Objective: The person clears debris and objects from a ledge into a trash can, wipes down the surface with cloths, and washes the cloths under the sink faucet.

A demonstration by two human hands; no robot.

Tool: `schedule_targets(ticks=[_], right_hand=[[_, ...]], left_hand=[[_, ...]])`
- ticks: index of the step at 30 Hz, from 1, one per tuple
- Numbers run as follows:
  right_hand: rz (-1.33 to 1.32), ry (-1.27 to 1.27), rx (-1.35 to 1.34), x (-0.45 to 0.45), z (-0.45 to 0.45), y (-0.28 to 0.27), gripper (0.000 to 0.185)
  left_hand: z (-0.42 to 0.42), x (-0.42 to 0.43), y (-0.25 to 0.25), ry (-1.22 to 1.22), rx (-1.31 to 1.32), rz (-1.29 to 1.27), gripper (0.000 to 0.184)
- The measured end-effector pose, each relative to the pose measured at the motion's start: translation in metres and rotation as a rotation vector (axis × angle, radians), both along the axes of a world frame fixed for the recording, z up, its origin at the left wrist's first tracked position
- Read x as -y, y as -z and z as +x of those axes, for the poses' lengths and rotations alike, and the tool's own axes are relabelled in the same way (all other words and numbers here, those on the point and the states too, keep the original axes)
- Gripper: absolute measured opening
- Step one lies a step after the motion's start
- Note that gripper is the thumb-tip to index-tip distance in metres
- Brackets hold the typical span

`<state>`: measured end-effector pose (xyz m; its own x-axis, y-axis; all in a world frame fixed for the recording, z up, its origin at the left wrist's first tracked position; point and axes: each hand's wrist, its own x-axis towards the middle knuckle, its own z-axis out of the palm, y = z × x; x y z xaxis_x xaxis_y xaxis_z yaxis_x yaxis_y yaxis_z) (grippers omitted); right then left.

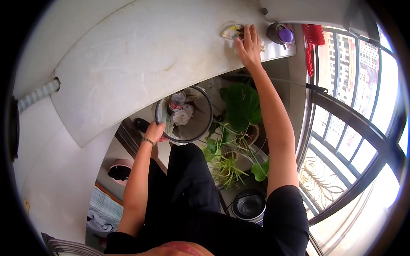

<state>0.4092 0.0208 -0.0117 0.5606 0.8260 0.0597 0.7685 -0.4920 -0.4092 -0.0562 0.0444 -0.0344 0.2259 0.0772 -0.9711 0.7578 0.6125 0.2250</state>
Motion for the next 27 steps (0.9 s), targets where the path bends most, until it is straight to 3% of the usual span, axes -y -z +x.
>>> schedule_targets(ticks=[3, 5, 8, 12, 15, 17, 19, 21, 22, 23, 24, 27], right_hand=[[-0.017, 0.060, 0.081, -0.019, 0.012, 0.011, 0.076], [0.201, 0.085, 0.100, -0.041, 0.039, 0.026, 0.059], [0.226, 0.110, 0.198, -0.056, 0.073, 0.046, 0.046], [0.278, 0.066, 0.224, -0.049, 0.006, 0.022, 0.023], [0.117, -0.250, -0.021, -0.013, -0.115, -0.011, 0.043], [0.054, -0.380, -0.155, 0.013, -0.159, -0.024, 0.048], [0.118, -0.408, -0.204, 0.008, -0.133, -0.014, 0.045], [0.253, -0.330, -0.024, -0.014, -0.077, 0.003, 0.047], [0.298, -0.219, 0.084, -0.026, -0.034, 0.021, 0.042], [0.275, 0.067, 0.168, -0.058, 0.032, 0.023, 0.036], [0.262, 0.113, 0.218, -0.067, 0.064, 0.035, 0.034], [0.210, 0.084, 0.260, -0.076, 0.062, 0.044, 0.029]], left_hand=[[-0.018, 0.019, 0.038, 0.037, 0.025, 0.104, 0.047], [-0.008, 0.011, 0.014, -0.019, -0.008, 0.054, 0.046], [-0.004, 0.007, 0.005, -0.017, -0.025, 0.053, 0.045], [-0.013, 0.012, 0.014, -0.040, -0.011, 0.083, 0.037], [-0.019, 0.012, 0.025, -0.045, -0.002, 0.043, 0.037], [-0.007, 0.007, 0.003, -0.019, -0.017, 0.070, 0.044], [-0.014, 0.008, 0.012, 0.002, -0.022, 0.082, 0.044], [-0.010, 0.000, 0.004, -0.056, 0.001, 0.030, 0.042], [-0.008, -0.005, 0.003, -0.089, 0.011, 0.011, 0.041], [-0.012, 0.001, -0.001, -0.124, 0.002, -0.027, 0.040], [-0.010, 0.001, -0.004, -0.127, -0.011, -0.041, 0.040], [-0.013, 0.007, 0.000, -0.133, -0.021, -0.008, 0.041]])
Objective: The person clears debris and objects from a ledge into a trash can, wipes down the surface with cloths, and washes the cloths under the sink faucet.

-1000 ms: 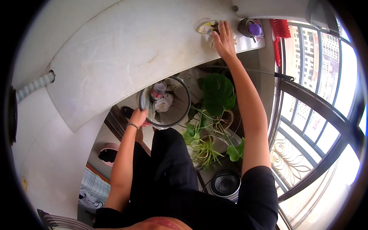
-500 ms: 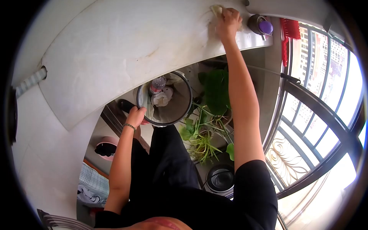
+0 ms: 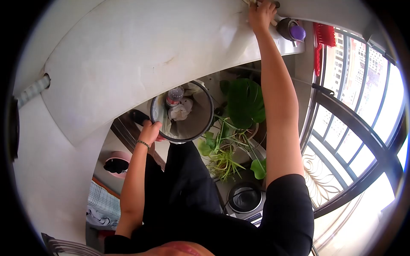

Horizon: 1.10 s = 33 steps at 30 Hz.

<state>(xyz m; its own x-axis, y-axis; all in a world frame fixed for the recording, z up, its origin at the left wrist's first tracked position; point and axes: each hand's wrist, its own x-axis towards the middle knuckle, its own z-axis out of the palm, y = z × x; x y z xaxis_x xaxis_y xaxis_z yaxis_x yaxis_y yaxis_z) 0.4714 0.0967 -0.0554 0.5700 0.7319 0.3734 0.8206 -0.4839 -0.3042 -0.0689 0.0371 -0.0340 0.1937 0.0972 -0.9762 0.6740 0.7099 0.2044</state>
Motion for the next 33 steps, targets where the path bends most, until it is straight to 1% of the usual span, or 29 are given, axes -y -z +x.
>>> schedule_targets(ticks=[1, 2, 3, 4, 5, 6, 8, 9, 10, 11, 12, 13, 14, 15, 16, 18, 20, 22, 23, 24, 25, 26, 28, 31, 32, 33], right_hand=[[0.000, -0.032, 0.013, -0.003, -0.012, -0.003, 0.027], [0.051, -0.226, 0.077, 0.004, -0.053, -0.014, 0.025], [-0.019, -0.249, -0.044, 0.015, -0.105, -0.026, 0.026], [-0.070, -0.419, -0.106, 0.031, -0.152, -0.037, 0.029], [-0.179, -0.492, -0.245, 0.049, -0.197, -0.040, 0.032], [-0.219, -0.613, -0.302, 0.068, -0.229, -0.038, 0.033], [-0.183, -0.723, -0.442, 0.072, -0.256, -0.078, 0.038], [-0.116, -0.696, -0.451, 0.065, -0.250, -0.078, 0.039], [-0.050, -0.671, -0.463, 0.057, -0.232, -0.074, 0.041], [0.052, -0.566, -0.340, 0.043, -0.198, -0.067, 0.038], [0.104, -0.407, -0.232, 0.025, -0.160, -0.062, 0.035], [0.145, -0.219, -0.126, 0.007, -0.120, -0.059, 0.031], [0.116, -0.177, 0.017, -0.002, -0.067, -0.040, 0.028], [0.025, -0.002, -0.005, -0.010, -0.034, -0.025, 0.028], [0.016, 0.046, 0.100, -0.013, -0.002, 0.002, 0.027], [0.023, -0.076, 0.089, -0.027, -0.008, 0.012, 0.030], [0.012, -0.194, 0.045, -0.037, -0.084, -0.004, 0.026], [-0.035, -0.405, -0.098, -0.028, -0.163, -0.024, 0.028], [-0.058, -0.537, -0.118, -0.016, -0.197, -0.025, 0.032], [-0.060, -0.655, -0.173, -0.001, -0.234, -0.027, 0.033], [-0.131, -0.753, -0.262, 0.016, -0.267, -0.049, 0.032], [-0.178, -0.835, -0.320, 0.035, -0.285, -0.047, 0.037], [-0.337, -0.963, -0.492, 0.065, -0.309, -0.066, 0.040], [-0.178, -0.941, -0.567, 0.060, -0.305, -0.090, 0.040], [-0.076, -0.860, -0.506, 0.040, -0.292, -0.093, 0.037], [0.012, -0.810, -0.437, 0.016, -0.271, -0.081, 0.034]], left_hand=[[-0.001, 0.000, -0.002, 0.018, -0.005, 0.007, 0.041], [0.001, -0.002, -0.005, 0.028, -0.002, 0.021, 0.041], [0.004, -0.003, -0.008, 0.036, 0.002, 0.034, 0.042], [0.006, -0.006, -0.012, 0.048, 0.007, 0.050, 0.044], [0.007, -0.008, -0.011, 0.079, -0.005, 0.023, 0.044], [0.009, -0.008, -0.011, 0.070, 0.003, 0.001, 0.044], [0.003, -0.008, -0.007, 0.063, -0.001, -0.044, 0.045], [-0.009, 0.002, 0.016, 0.073, 0.002, -0.001, 0.046], [-0.005, -0.003, 0.004, 0.050, -0.018, -0.021, 0.047], [-0.001, -0.008, -0.003, 0.061, -0.033, -0.019, 0.047], [-0.001, -0.010, -0.006, 0.077, -0.051, -0.030, 0.047], [-0.006, -0.010, -0.005, 0.039, -0.004, -0.070, 0.045], [-0.004, -0.011, -0.010, -0.004, -0.043, -0.103, 0.043], [-0.002, -0.016, -0.012, -0.008, -0.071, -0.093, 0.042], [-0.004, -0.016, -0.014, -0.014, -0.105, -0.089, 0.041], [-0.006, -0.016, -0.012, -0.017, -0.109, -0.082, 0.041], [-0.011, -0.016, -0.009, -0.038, -0.107, -0.113, 0.041], [-0.016, -0.017, -0.004, -0.066, -0.092, -0.176, 0.047], [-0.016, -0.017, -0.005, -0.070, -0.102, -0.180, 0.048], [-0.015, -0.018, -0.007, -0.067, -0.109, -0.166, 0.044], [-0.014, -0.018, -0.010, -0.064, -0.116, -0.148, 0.041], [-0.013, -0.020, -0.012, -0.060, -0.123, -0.129, 0.041], [-0.015, -0.020, -0.010, -0.058, -0.101, -0.157, 0.041], [-0.018, -0.021, -0.009, -0.050, -0.082, -0.155, 0.042], [-0.019, -0.019, -0.010, -0.049, -0.083, -0.151, 0.043], [-0.017, -0.022, -0.014, -0.027, -0.073, -0.157, 0.044]])
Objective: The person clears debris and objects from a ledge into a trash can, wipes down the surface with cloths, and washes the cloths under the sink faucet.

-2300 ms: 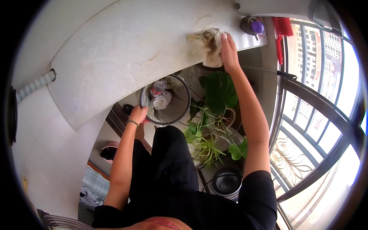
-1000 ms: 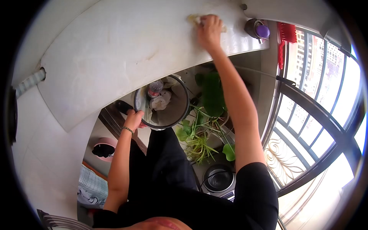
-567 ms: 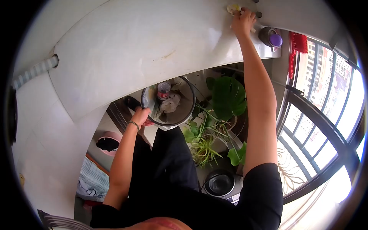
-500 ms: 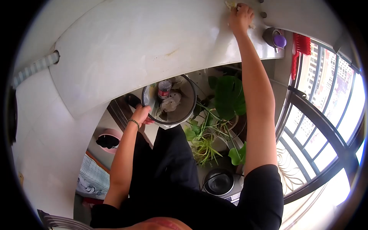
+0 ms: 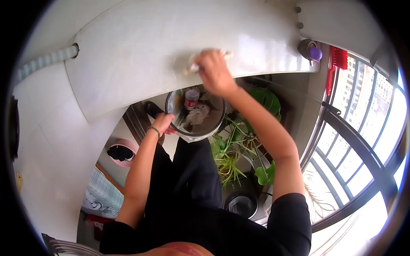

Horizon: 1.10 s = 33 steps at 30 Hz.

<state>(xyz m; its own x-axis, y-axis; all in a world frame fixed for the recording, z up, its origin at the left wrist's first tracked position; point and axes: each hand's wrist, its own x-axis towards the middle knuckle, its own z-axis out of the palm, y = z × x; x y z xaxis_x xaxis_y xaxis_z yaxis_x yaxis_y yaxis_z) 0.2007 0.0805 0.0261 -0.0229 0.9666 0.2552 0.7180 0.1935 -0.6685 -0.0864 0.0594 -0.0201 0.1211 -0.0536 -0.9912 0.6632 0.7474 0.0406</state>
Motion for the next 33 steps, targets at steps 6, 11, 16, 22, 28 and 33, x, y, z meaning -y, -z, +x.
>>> schedule_targets(ticks=[6, 11, 16, 22, 28, 33], right_hand=[[0.008, 0.189, 0.208, -0.056, 0.030, 0.040, 0.029], [-0.208, -0.170, 0.103, 0.030, -0.034, 0.012, 0.035], [-0.090, 0.167, 0.285, -0.011, 0.022, 0.038, 0.025], [-0.088, -0.021, 0.203, -0.011, -0.058, 0.025, 0.030], [-0.097, -0.096, 0.212, 0.010, 0.014, 0.036, 0.038], [-0.050, 0.101, 0.291, -0.006, -0.004, 0.036, 0.033]], left_hand=[[-0.004, 0.007, 0.009, 0.001, -0.007, 0.046, 0.044], [-0.001, 0.002, 0.004, 0.024, 0.034, 0.048, 0.043], [-0.006, 0.009, 0.018, 0.010, 0.050, 0.025, 0.045], [-0.010, 0.016, 0.026, 0.024, 0.083, 0.042, 0.044], [-0.020, 0.013, 0.019, 0.059, 0.005, 0.129, 0.044], [-0.042, 0.009, 0.011, 0.013, -0.003, 0.109, 0.046]])
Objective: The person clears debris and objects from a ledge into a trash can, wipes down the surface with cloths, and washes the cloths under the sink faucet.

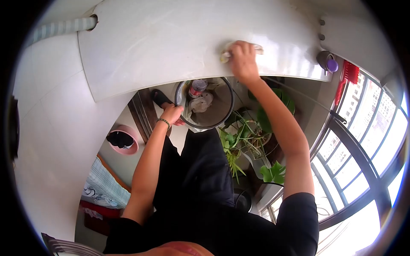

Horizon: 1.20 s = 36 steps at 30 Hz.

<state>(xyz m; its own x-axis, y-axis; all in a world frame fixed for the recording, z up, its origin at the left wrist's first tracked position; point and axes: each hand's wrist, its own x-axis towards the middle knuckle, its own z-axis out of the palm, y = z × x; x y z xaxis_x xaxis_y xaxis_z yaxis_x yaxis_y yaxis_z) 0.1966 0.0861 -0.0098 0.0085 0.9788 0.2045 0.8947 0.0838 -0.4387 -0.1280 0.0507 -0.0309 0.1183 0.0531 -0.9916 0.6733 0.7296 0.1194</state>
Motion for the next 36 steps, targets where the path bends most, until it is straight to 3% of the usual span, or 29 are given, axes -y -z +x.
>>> schedule_targets(ticks=[5, 8, 11, 14, 16, 17, 19, 20, 21, 23, 24, 25, 27, 30, 33, 34, 36], right_hand=[[-0.100, -0.445, -0.122, -0.028, -0.168, -0.010, 0.026], [-0.158, -0.624, -0.234, 0.000, -0.176, -0.013, 0.026], [-0.229, -0.499, -0.325, 0.021, -0.149, -0.030, 0.036], [0.130, -0.203, -0.294, -0.029, -0.073, -0.034, 0.033], [0.182, 0.225, -0.133, -0.081, 0.003, -0.010, 0.027], [0.247, 0.257, 0.035, -0.114, 0.043, -0.003, 0.021], [0.073, 0.471, 0.070, -0.174, 0.115, 0.031, 0.032], [-0.053, 0.633, -0.110, -0.199, 0.117, 0.030, 0.032], [0.161, 0.612, 0.214, -0.213, 0.098, 0.044, 0.027], [0.028, 0.408, -0.009, -0.239, 0.006, 0.026, 0.020], [-0.048, 0.304, -0.072, -0.233, -0.064, -0.001, 0.028], [0.206, 0.171, -0.104, -0.235, -0.108, 0.011, 0.012], [0.178, -0.026, -0.215, -0.238, -0.175, 0.005, 0.017], [0.114, -0.183, -0.189, -0.217, -0.220, 0.006, 0.014], [0.104, -0.425, -0.146, -0.126, -0.230, 0.004, 0.017], [-0.076, -0.526, -0.285, -0.087, -0.231, -0.008, 0.018], [-0.160, -0.675, -0.366, -0.023, -0.237, -0.021, 0.021]], left_hand=[[-0.023, 0.007, 0.026, -0.024, 0.006, 0.016, 0.048], [-0.042, 0.000, 0.018, -0.081, 0.003, -0.022, 0.046], [-0.065, -0.007, 0.016, -0.109, 0.013, -0.013, 0.045], [-0.090, -0.014, 0.006, -0.137, 0.000, -0.008, 0.044], [-0.106, -0.017, 0.010, -0.158, -0.028, 0.010, 0.044], [-0.115, -0.016, 0.016, -0.171, -0.041, 0.008, 0.044], [-0.127, -0.015, 0.017, -0.217, -0.064, 0.001, 0.043], [-0.133, -0.016, 0.020, -0.229, -0.074, -0.009, 0.044], [-0.137, -0.015, 0.028, -0.244, -0.086, -0.017, 0.044], [-0.147, -0.011, 0.027, -0.265, -0.127, -0.026, 0.044], [-0.145, -0.014, 0.026, -0.265, -0.145, -0.017, 0.044], [-0.143, -0.018, 0.025, -0.263, -0.157, -0.009, 0.044], [-0.142, -0.023, 0.017, -0.273, -0.142, -0.014, 0.044], [-0.158, -0.023, 0.021, -0.283, -0.094, -0.074, 0.046], [-0.160, -0.025, 0.020, -0.298, -0.116, -0.075, 0.044], [-0.159, -0.025, 0.018, -0.309, -0.140, -0.061, 0.043], [-0.160, -0.028, 0.020, -0.293, -0.092, -0.090, 0.043]])
